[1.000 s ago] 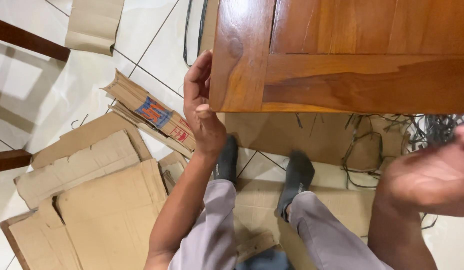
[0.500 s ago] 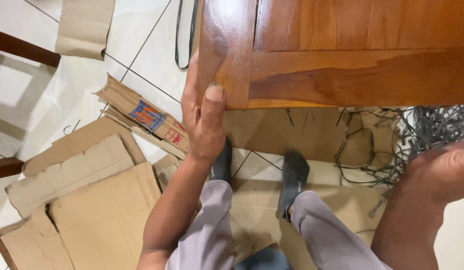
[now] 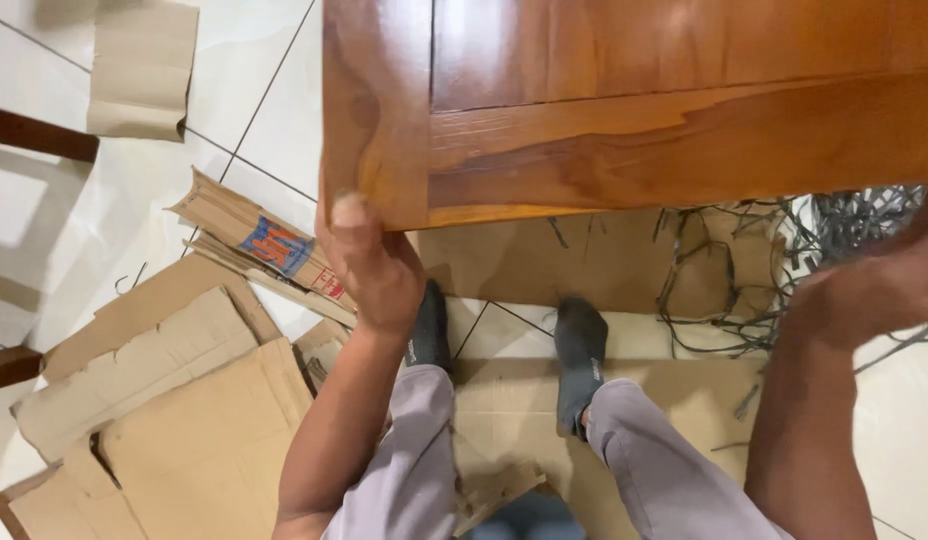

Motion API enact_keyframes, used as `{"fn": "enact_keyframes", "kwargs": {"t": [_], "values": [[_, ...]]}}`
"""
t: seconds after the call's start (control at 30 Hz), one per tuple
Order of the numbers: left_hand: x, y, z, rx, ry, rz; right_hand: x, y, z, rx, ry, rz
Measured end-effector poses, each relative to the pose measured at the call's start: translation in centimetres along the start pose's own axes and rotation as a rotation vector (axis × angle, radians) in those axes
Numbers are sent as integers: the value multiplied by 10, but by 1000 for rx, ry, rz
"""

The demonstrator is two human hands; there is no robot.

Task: Wrapping the legs of a wooden chair with cardboard and plastic strips for transport protection.

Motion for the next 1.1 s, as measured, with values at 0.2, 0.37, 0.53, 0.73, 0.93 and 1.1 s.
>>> {"fn": "enact_keyframes", "kwargs": {"t": [0.2,0.37,0.53,0.73,0.93,1.1], "values": [[-6,-36,54,213,311,-596,31,30,46,146,-26,-86],[62,-22,59,654,-399,-861,29,114,140,326,-415,440],[117,-56,67,328,-832,-922,42,113,167,283,-849,867],[151,-97,79,60,-1035,-813,-11,164,157,226,-979,997],[147,-124,90,-68,-1138,-801,-111,236,147,415,-842,1222],[142,-139,89,-217,-1131,-869,-191,267,158,823,-637,1136]]}}
Point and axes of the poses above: each hand's wrist, its own z-axis away from the middle knuckle, its own x-axis out of the palm, y = z × x, the point moved 4 cm from there along -z, towards the middle knuckle, and after that the axes turned 13 degrees about -y, right-handed, at the moved point
